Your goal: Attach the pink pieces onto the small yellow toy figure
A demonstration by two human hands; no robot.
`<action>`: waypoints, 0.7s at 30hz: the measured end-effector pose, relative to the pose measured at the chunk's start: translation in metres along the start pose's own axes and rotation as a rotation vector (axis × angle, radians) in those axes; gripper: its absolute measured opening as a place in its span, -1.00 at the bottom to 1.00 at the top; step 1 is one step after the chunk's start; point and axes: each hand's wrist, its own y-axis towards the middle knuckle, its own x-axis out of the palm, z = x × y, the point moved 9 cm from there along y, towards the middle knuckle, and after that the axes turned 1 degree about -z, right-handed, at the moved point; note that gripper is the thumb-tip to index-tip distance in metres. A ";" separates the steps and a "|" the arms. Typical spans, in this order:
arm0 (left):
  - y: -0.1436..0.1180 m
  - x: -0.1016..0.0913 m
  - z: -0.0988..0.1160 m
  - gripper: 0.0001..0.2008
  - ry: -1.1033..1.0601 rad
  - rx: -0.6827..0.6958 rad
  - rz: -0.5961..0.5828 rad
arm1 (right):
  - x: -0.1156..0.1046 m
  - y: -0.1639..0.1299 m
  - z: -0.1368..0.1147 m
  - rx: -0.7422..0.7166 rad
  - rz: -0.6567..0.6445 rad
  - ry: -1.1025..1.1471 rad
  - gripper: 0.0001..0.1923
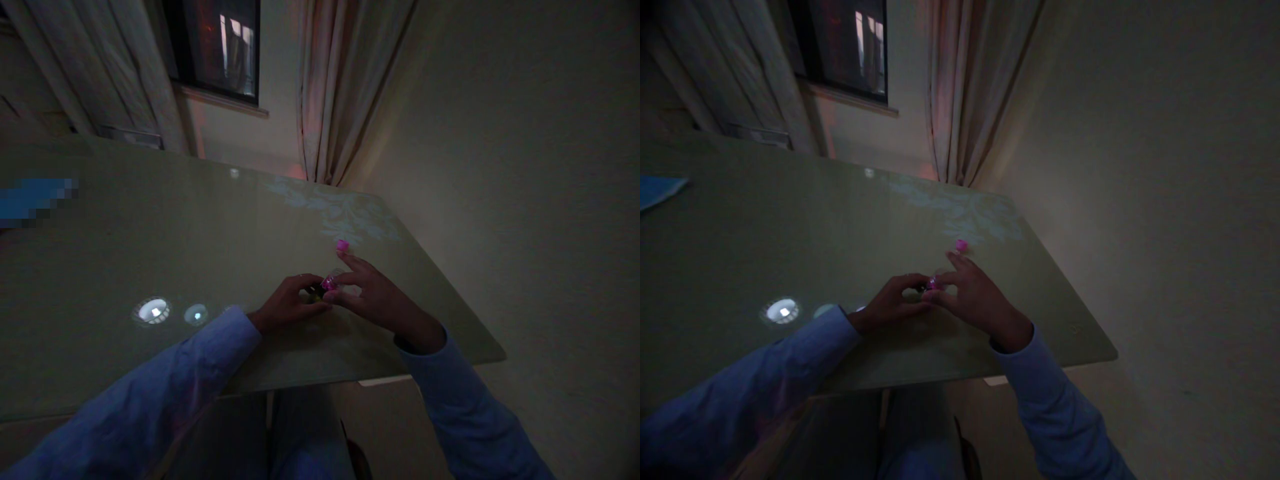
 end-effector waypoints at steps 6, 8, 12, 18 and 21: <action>0.001 0.002 0.002 -0.61 0.010 0.020 -0.011 | -0.010 -0.006 -0.003 -0.001 0.018 0.019 -0.73; 0.002 0.001 0.003 -0.61 0.017 0.020 0.000 | -0.018 -0.009 -0.003 0.017 0.046 0.048 -0.74; 0.002 0.000 0.003 -0.58 0.024 0.008 0.013 | -0.031 -0.016 -0.005 0.043 0.118 0.130 -0.71; 0.001 -0.003 0.001 -0.54 0.020 -0.017 0.027 | -0.038 -0.038 0.011 0.113 0.319 0.322 -0.72; 0.002 -0.003 0.003 -0.55 -0.009 -0.011 0.027 | -0.010 -0.053 0.031 0.262 0.380 0.569 -0.54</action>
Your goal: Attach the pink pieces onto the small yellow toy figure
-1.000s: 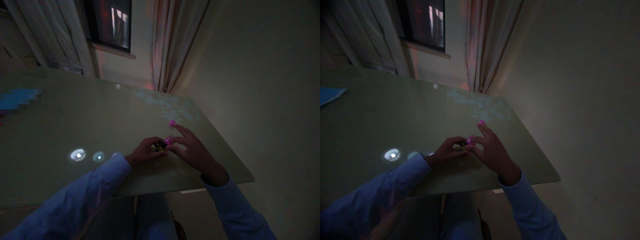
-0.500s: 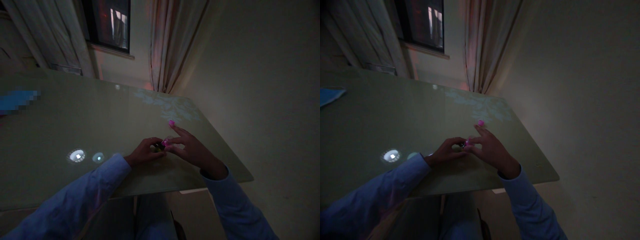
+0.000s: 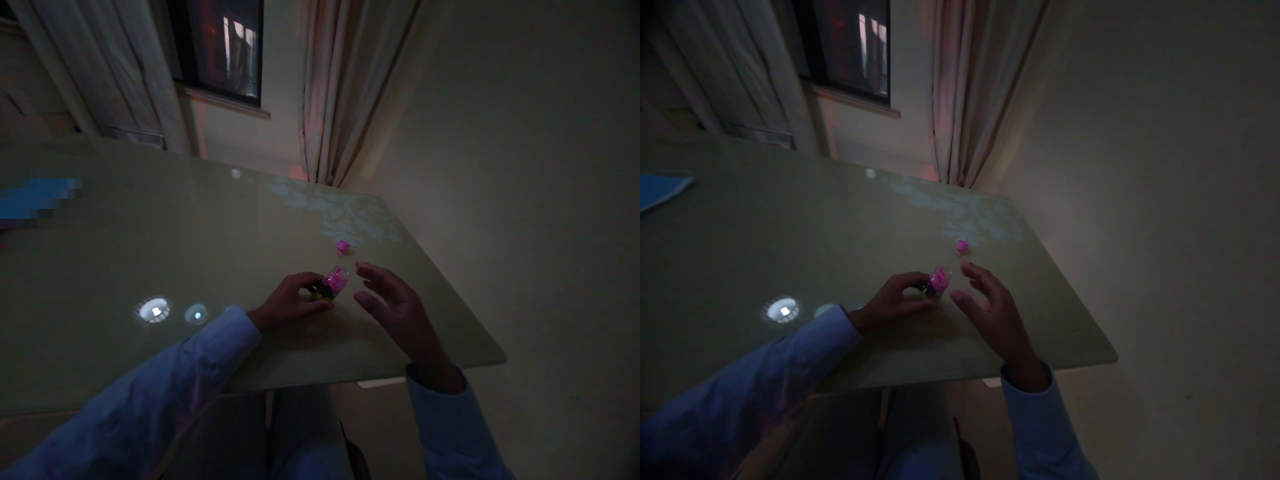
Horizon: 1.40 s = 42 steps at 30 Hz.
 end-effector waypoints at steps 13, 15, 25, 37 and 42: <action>0.000 -0.006 0.006 -0.57 0.043 0.086 0.055 | 0.064 -0.012 0.048 0.132 0.326 0.390 0.00; 0.000 -0.004 0.008 -0.61 0.081 0.117 0.043 | 0.064 -0.006 0.043 0.123 0.322 0.383 -0.16; 0.002 -0.011 -0.001 -0.52 0.000 0.000 0.098 | 0.051 -0.010 0.060 0.204 0.496 0.579 -0.44; 0.011 -0.025 -0.040 -0.65 0.196 -0.081 0.077 | 0.098 -0.024 0.033 0.009 0.037 0.654 -0.46; 0.030 0.003 -0.059 -0.69 0.347 -0.030 -0.090 | 0.106 -0.024 0.019 -0.100 -0.061 0.557 -0.43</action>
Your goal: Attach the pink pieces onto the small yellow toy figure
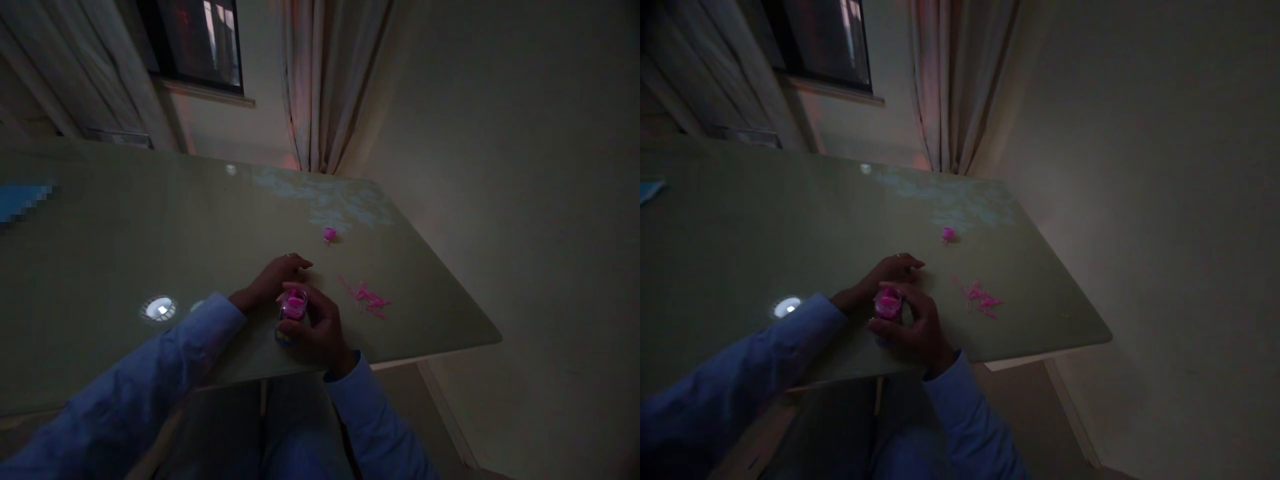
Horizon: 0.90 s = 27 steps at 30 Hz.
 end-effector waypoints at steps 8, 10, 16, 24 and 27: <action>0.045 0.049 0.035 -0.76 0.291 0.152 -0.216 | -0.001 -0.001 -0.010 -0.059 0.028 0.040 -0.43; 0.051 0.056 0.043 -0.78 0.314 0.168 -0.239 | -0.003 -0.002 -0.009 -0.038 0.051 0.058 -0.43; 0.060 0.067 0.052 -0.80 0.423 0.233 -0.289 | -0.007 -0.002 -0.011 -0.036 0.088 0.049 -0.45; 0.057 0.078 0.061 -0.84 0.398 0.301 -0.314 | -0.009 -0.003 -0.009 -0.063 0.109 0.106 -0.45; 0.055 0.089 0.069 -0.86 0.385 0.344 -0.358 | -0.010 -0.004 -0.008 -0.083 0.115 0.105 -0.46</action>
